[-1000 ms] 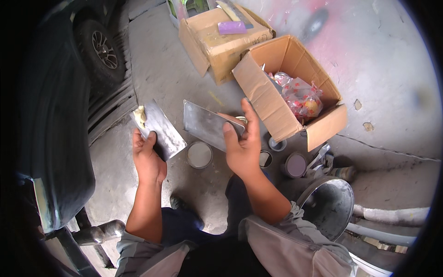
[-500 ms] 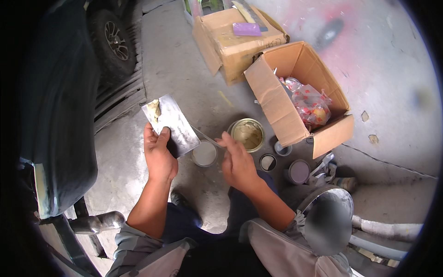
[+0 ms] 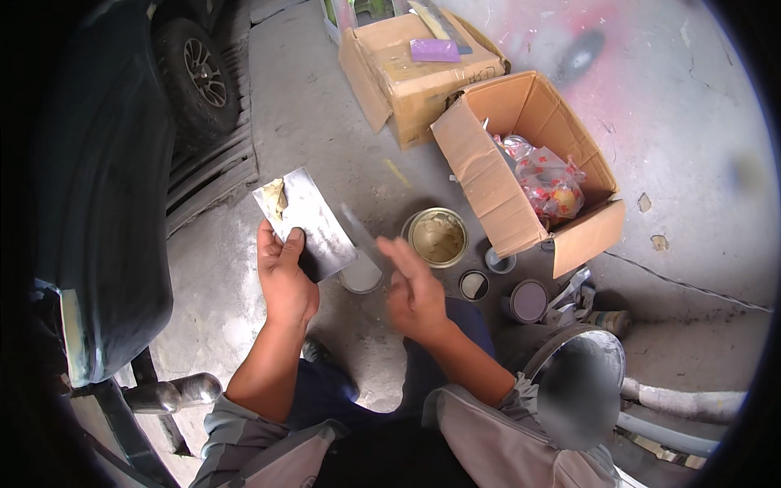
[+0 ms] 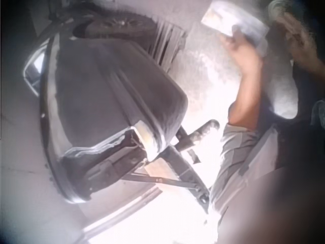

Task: The person prepares a metal putty knife by scraping it against a flat surface, then scoops body filler from a can and spreads it onto the knife. The person applies the filler to a car bumper and smooths it with the knife.

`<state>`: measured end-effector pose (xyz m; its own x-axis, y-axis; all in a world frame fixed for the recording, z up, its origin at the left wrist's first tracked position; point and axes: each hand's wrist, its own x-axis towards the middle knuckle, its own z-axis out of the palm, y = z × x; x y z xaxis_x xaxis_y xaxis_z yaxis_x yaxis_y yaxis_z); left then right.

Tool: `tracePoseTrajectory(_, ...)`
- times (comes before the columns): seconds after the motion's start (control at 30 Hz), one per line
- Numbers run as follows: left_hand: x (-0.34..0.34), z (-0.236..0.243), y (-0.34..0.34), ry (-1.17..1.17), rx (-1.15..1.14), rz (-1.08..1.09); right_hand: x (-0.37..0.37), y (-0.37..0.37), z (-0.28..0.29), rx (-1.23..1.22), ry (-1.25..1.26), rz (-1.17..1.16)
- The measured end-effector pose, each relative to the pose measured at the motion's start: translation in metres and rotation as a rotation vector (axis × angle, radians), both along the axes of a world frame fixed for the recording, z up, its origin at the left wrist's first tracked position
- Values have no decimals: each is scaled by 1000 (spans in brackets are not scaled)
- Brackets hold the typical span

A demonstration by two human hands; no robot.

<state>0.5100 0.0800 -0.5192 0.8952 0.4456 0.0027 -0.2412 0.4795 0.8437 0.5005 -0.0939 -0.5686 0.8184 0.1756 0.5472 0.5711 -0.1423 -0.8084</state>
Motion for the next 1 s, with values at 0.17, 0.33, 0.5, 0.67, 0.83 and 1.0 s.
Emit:
tracePoseTrajectory(0.17,0,-10,1,79,-94,-25,4,2,17,165,16,98)
tracePoseTrajectory(0.33,2,-5,-2,79,-104,-28,3,7,4,59,-46,130)
tracePoseTrajectory(0.5,0,-4,-3,54,-27,-14,-1,1,15,48,-13,52)
tracePoseTrajectory(0.67,-3,1,-7,36,58,8,0,4,27,-240,38,100)
tracePoseTrajectory(0.83,2,11,4,18,56,-26,9,-13,-33,-242,34,-100)
tracePoseTrajectory(1.0,3,7,20,60,-92,-187,43,-40,-30,842,674,166)
